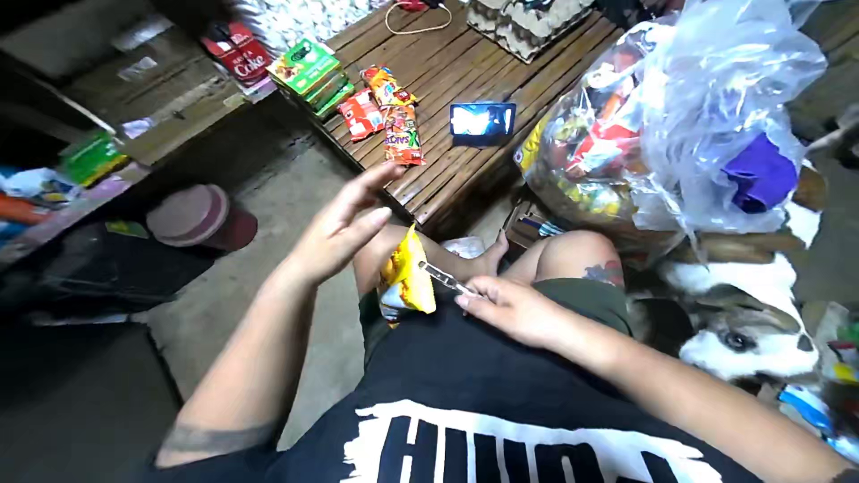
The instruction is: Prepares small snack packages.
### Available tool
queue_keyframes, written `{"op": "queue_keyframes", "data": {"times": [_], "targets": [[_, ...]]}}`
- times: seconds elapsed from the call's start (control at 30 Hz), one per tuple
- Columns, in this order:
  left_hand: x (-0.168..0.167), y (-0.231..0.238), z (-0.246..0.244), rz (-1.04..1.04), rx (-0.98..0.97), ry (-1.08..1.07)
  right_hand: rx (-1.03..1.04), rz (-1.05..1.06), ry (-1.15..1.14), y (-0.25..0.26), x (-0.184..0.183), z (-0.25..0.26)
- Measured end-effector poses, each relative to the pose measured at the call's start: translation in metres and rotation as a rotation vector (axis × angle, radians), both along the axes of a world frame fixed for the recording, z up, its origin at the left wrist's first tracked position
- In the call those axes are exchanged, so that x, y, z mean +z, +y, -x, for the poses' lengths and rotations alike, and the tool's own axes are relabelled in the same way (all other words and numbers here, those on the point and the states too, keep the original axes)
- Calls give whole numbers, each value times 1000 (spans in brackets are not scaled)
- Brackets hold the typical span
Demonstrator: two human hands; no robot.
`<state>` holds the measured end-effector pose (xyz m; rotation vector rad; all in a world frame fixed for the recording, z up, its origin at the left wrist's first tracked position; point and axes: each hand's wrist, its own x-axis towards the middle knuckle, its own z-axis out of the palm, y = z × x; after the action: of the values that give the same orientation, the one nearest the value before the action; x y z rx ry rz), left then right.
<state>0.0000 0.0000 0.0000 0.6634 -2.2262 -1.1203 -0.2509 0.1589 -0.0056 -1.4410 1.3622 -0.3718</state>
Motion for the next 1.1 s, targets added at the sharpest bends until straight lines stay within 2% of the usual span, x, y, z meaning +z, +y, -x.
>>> {"op": "queue_keyframes", "data": {"times": [0.1,0.17,0.33,0.43,0.5,0.67,0.77,0.9,1.1], "targets": [[-50,-16,3,-153,-8,-79,24,189,200,-4,0,7],[-68,-19,10,-267,-83,-87,42,292,321,-4,3,12],[-74,-19,24,-488,-249,-144,53,753,577,-6,1,29],[-68,-12,28,-469,-242,-159,41,884,675,-11,3,41],[-65,-2,30,-410,-209,-74,24,965,685,-13,3,46],[-67,26,33,-99,-121,98,26,1094,714,-12,-6,42],[-62,39,30,-144,-66,124,23,1108,696,-6,-10,42],[-64,46,26,-196,-112,196,-4,1083,639,2,-18,44],[-67,61,29,-65,-50,245,-101,1039,516,15,-40,40]]}}
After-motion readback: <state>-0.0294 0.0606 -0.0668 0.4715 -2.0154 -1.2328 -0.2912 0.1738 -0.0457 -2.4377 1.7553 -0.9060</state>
